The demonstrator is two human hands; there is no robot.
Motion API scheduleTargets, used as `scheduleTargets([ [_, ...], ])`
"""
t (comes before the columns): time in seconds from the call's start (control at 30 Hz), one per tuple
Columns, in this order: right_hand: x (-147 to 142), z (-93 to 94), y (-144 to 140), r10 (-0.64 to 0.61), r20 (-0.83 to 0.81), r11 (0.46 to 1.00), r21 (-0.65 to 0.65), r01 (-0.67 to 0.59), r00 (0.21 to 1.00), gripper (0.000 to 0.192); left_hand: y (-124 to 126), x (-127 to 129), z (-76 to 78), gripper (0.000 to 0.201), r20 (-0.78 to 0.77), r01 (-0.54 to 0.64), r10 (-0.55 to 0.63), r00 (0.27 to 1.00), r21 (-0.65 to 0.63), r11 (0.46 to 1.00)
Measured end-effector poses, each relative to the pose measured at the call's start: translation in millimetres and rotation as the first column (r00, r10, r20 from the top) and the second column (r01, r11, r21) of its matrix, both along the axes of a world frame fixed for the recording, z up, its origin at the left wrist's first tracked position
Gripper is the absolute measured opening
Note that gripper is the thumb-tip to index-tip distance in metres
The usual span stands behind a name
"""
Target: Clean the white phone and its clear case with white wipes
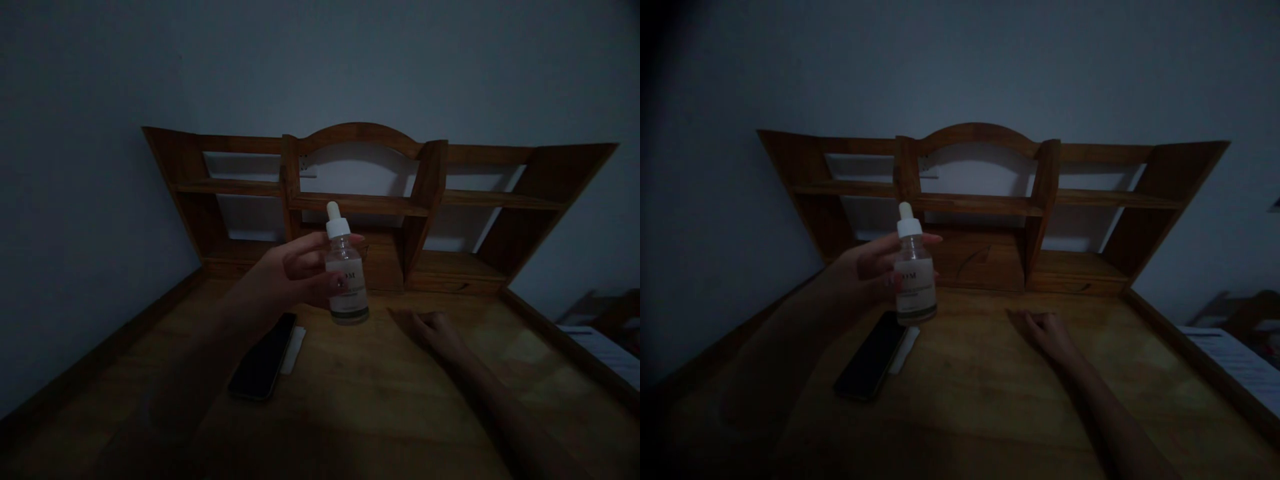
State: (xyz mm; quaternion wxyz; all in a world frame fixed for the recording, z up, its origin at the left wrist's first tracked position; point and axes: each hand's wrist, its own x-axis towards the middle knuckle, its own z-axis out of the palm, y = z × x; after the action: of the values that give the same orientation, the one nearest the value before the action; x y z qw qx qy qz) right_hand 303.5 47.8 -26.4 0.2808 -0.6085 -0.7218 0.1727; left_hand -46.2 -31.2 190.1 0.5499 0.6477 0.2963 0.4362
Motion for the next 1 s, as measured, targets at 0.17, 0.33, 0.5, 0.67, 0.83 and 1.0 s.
scheduleTargets([
  [0.17, 0.5, -1.1, 1.4, -0.010, 0.018, 1.000, -0.010, 0.010, 1.000, 0.067, -0.2, 3.1, -4.5, 0.056, 0.008, 0.040, -0.040, 0.999, -0.014, 0.999],
  [0.33, 2.9, -1.2, 1.6, -0.024, 0.031, 1.000, -0.018, 0.025, 0.999, 0.069, 1.1, 4.6, -6.2, 0.058, 0.017, 0.078, -0.077, 0.997, -0.043, 0.996],
  [0.5, 5.1, -3.6, 3.3, -0.008, 0.033, 0.999, -0.032, 0.009, 0.999, 0.070, 0.5, 5.6, -6.3, 0.057, 0.033, 0.098, -0.096, 0.995, -0.073, 0.993],
  [0.67, 4.7, -4.9, 4.1, -0.011, 0.035, 1.000, -0.024, 0.012, 0.999, 0.071, -1.0, 5.8, -6.3, 0.057, 0.027, 0.097, -0.095, 0.995, -0.076, 0.992],
  [0.83, 4.8, -2.5, 3.0, -0.015, 0.045, 0.999, -0.030, 0.016, 0.999, 0.070, -2.4, 6.3, -5.6, 0.057, 0.024, 0.086, -0.085, 0.996, -0.087, 0.992],
  [1.0, 3.3, 0.1, 1.3, -0.024, 0.033, 0.999, -0.033, 0.025, 0.999, 0.068, -1.4, 7.0, -5.4, 0.057, 0.027, 0.077, -0.075, 0.997, -0.096, 0.992],
])
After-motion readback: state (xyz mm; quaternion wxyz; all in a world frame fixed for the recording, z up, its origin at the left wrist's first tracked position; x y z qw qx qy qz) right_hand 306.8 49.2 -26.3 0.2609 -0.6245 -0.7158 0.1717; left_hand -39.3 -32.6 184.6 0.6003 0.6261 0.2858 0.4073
